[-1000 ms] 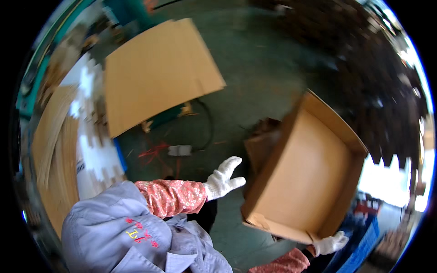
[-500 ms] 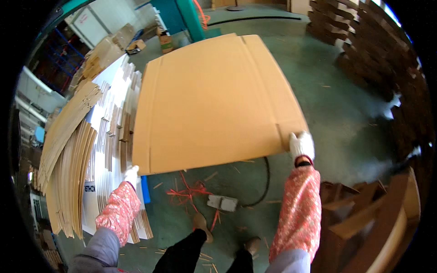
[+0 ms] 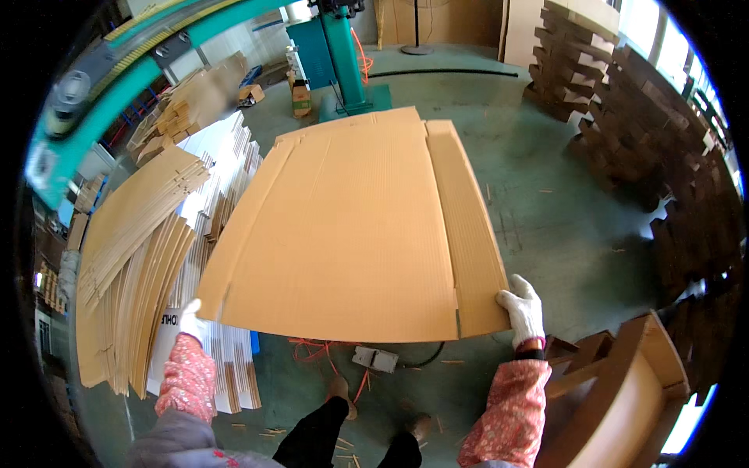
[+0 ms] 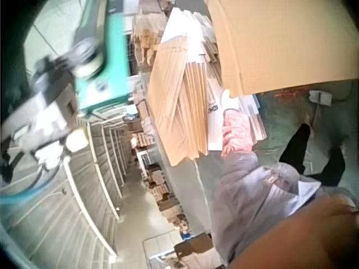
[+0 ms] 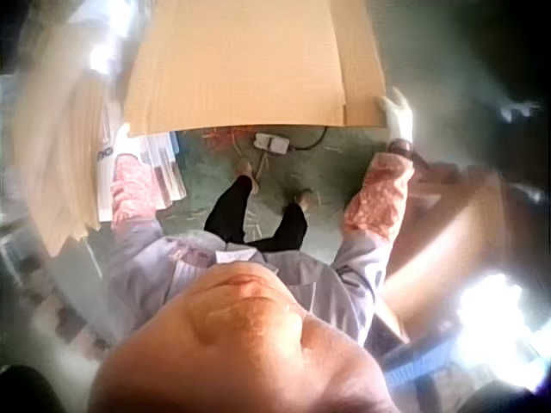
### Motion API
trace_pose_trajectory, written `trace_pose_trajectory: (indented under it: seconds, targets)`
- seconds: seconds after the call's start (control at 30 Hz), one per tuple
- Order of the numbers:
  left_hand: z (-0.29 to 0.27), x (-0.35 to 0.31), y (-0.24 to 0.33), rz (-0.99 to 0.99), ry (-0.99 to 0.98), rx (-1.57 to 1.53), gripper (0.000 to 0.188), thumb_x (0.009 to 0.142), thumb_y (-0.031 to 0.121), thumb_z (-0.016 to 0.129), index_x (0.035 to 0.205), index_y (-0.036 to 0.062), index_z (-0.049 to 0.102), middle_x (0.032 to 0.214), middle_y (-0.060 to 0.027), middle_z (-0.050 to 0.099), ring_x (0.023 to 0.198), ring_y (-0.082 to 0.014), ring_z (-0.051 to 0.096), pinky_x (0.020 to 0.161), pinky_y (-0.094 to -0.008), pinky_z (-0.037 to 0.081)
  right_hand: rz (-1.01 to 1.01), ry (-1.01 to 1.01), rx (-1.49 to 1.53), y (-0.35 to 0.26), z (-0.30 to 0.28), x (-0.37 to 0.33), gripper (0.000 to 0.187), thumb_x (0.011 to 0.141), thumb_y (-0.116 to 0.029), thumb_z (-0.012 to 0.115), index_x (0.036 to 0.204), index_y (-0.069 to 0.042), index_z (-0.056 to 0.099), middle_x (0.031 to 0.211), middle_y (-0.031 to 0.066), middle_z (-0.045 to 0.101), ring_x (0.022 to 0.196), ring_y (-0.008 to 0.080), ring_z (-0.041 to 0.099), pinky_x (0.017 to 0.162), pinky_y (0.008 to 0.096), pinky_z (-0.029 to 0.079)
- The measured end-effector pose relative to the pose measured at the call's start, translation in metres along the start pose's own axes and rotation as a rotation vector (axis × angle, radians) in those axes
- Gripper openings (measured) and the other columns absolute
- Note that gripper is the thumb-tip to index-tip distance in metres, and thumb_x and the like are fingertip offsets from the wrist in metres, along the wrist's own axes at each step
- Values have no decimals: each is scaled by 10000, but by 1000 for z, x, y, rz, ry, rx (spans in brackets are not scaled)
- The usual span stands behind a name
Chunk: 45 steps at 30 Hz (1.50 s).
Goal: The person repeatedly picks up flat cardboard sheets, folds them into boxes, and places them under a stationary tape dispenser to seal the seams. They then move the finished boxes to a stack on the floor. The process is continuous throughout the video.
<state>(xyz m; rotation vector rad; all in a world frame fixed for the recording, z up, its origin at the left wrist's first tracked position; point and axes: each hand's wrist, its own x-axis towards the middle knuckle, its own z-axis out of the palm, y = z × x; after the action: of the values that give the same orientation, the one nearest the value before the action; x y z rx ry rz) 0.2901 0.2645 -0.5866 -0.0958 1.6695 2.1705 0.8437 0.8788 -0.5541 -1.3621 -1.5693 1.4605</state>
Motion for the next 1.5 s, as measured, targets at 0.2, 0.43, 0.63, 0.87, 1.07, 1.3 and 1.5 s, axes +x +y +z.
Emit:
trace_pose_trajectory:
  seconds: [0.2, 0.43, 0.63, 0.87, 1.07, 1.3, 1.5]
  targets:
    - [88, -190, 235, 501, -245, -106, 816, 978, 570, 591, 1572, 40, 411, 1512, -153, 554, 1395, -311, 529, 1173, -513, 431, -453, -155, 616, -202, -112, -168, 500, 1018, -270, 647, 1402, 48, 603, 1338, 135, 665, 1211, 229, 630, 1052, 355, 491]
    - [87, -115, 294, 584, -400, -55, 744, 984, 636, 645, 1423, 38, 579, 1343, -90, 650, 1249, -250, 606, 1060, -458, 505, -632, -21, 910, -276, -110, -122, 404, 1018, -517, 681, 1083, -118, 686, 945, 73, 718, 837, 244, 677, 724, 375, 548]
    - [173, -158, 339, 608, -214, 1062, 385, 925, 353, 781, 1061, -5, 751, 990, -127, 741, 904, -225, 692, 847, -370, 567, -686, -16, 218, -364, -84, -212, 331, 1002, -425, 686, 1073, -102, 695, 841, 59, 675, 708, 177, 642, 581, 290, 508]
    - [169, -220, 324, 977, -623, 2166, 551, 844, 632, 731, 892, 83, 748, 870, -169, 686, 819, -353, 668, 705, -533, 521, -521, -259, -1344, -364, 52, -356, 398, 839, -490, 790, 882, -100, 724, 890, 130, 746, 908, 325, 740, 703, 466, 589]
    - [144, -256, 349, 358, -924, 2301, 1552, 543, 707, 909, 1637, -65, 126, 1574, -319, 345, 1492, -473, 308, 1233, -561, 302, -431, -208, -1368, -328, 51, -364, 432, 884, -542, 728, 876, -110, 742, 823, 127, 746, 781, 330, 750, 616, 481, 560]
    - [129, -269, 347, 340, -1111, 2412, 1526, 522, 712, 923, 1586, -95, 185, 1605, -367, 249, 1525, -525, 253, 1271, -590, 204, -417, -166, -1407, -350, 71, -365, 471, 848, -558, 762, 874, -90, 721, 775, 108, 742, 743, 297, 759, 570, 442, 558]
    - [111, -284, 331, 521, -1082, 2431, 1319, 535, 544, 935, 1556, -19, 318, 1562, -346, 300, 1483, -547, 288, 1245, -616, 240, -433, -77, -1395, -355, 77, -375, 458, 838, -517, 795, 916, -84, 669, 783, 121, 746, 728, 302, 761, 573, 445, 567]
